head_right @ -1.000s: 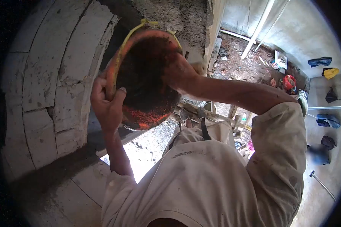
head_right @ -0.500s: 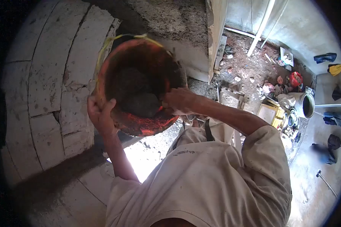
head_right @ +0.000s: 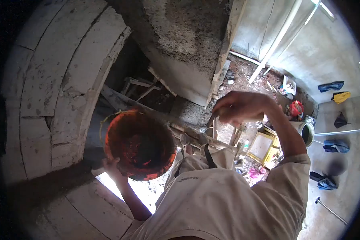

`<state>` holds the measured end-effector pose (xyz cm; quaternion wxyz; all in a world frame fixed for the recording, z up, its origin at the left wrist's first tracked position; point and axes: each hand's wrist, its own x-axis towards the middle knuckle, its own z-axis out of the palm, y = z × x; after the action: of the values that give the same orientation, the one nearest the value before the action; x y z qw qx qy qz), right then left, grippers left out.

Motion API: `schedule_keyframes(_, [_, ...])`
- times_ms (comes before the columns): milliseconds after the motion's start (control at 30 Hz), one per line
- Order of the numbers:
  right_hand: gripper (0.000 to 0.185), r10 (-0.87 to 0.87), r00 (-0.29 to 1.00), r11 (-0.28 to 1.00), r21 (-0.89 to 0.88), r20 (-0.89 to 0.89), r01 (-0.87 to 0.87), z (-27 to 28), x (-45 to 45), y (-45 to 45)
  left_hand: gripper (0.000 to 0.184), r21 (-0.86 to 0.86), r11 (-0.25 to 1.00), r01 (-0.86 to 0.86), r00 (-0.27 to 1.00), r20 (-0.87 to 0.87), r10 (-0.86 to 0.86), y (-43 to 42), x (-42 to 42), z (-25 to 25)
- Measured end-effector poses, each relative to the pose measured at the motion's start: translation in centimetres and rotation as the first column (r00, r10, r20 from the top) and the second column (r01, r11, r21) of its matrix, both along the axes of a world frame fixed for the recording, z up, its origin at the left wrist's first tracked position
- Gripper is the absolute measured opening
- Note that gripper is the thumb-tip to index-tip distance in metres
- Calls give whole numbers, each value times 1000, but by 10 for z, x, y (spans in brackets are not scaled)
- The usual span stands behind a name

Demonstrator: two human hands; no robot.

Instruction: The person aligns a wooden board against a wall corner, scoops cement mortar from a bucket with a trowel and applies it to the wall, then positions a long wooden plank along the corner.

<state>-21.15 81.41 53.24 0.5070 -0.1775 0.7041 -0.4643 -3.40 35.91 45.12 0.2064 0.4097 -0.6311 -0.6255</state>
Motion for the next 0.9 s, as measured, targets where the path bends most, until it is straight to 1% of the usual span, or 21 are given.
schedule_keyframes(67, [31,-168,937,966,136,-307,218,-26,-30,37,26,-97,995,40,999,40,-36,5,0,-3])
schedule_keyframes(133, [25,-553,725,802,-25,-411,597,-23,-72,81,30,-186,973,134,991,35,-129,7,-11,-7])
schedule_keyframes(167, [27,-534,631,819,-157,-563,552,0,-87,111,29,-193,969,155,987,73,-144,-8,-13,-25])
schedule_keyframes(200, [32,-384,553,776,67,-739,627,77,-68,96,29,-202,965,169,984,82,-156,-4,-19,-24])
schedule_keyframes(233, [35,-376,366,754,-52,-852,655,97,-64,122,29,-265,945,191,978,128,-162,2,-24,-22])
schedule_keyframes(333, [28,-371,170,714,-164,-913,681,194,-5,111,25,-398,818,415,910,202,-363,-6,-49,-34])
schedule_keyframes(400, [31,-555,2,475,-314,-832,822,182,23,101,27,-609,638,471,880,373,-294,0,-79,-44])
schedule_keyframes(433, [36,-504,-220,554,-508,-835,660,142,40,109,35,-549,621,560,821,469,-326,23,-93,-20])
schedule_keyframes(467, [34,-460,6,686,-351,-888,638,95,40,157,41,-623,449,640,768,546,-335,19,-115,-25])
schedule_keyframes(500, [35,-406,242,787,-203,-881,582,44,61,206,43,-458,644,612,782,473,-407,22,-119,-31])
schedule_keyframes(533, [40,-91,118,520,54,-989,852,-6,94,182,44,-540,418,730,682,614,-397,-12,-134,-62])
schedule_keyframes(567, [42,-489,244,609,-128,-837,782,-34,103,156,45,-587,162,793,603,717,-350,-52,-155,-95])
schedule_keyframes(600, [40,-981,104,157,-349,-165,924,-102,126,141,47,-498,321,806,592,698,-402,-46,-170,-94])
schedule_keyframes(633, [37,-758,205,427,-234,-619,874,-167,165,129,50,-385,464,798,585,683,-439,-36,-181,-89])
schedule_keyframes(667, [29,-641,373,337,191,-670,922,-252,198,111,53,-353,400,846,515,735,-441,-42,-192,-90])
schedule_keyframes(700, [23,-592,327,-122,483,-736,867,-307,235,56,55,-328,341,881,457,779,-430,-50,-210,-94])
schedule_keyframes(733, [32,-702,396,-119,646,-592,754,-346,297,8,55,-334,271,903,426,779,-460,-61,-230,-103])
schedule_keyframes(767, [36,-904,93,-242,678,-418,694,-388,358,-43,56,-421,32,906,390,804,-449,-79,-251,-110])
schedule_keyframes(800, [40,-816,-83,-449,537,-572,714,-414,410,-105,56,-481,-163,861,371,815,-445,-77,-262,-131])
schedule_keyframes(833, [39,-937,82,-231,782,-338,579,-393,450,-158,56,-473,-178,863,355,818,-453,-69,-270,-145])
schedule_keyframes(900, [29,-967,-191,-248,770,-166,588,-364,495,-259,60,-557,-226,799,380,759,-529,-70,-304,-146])
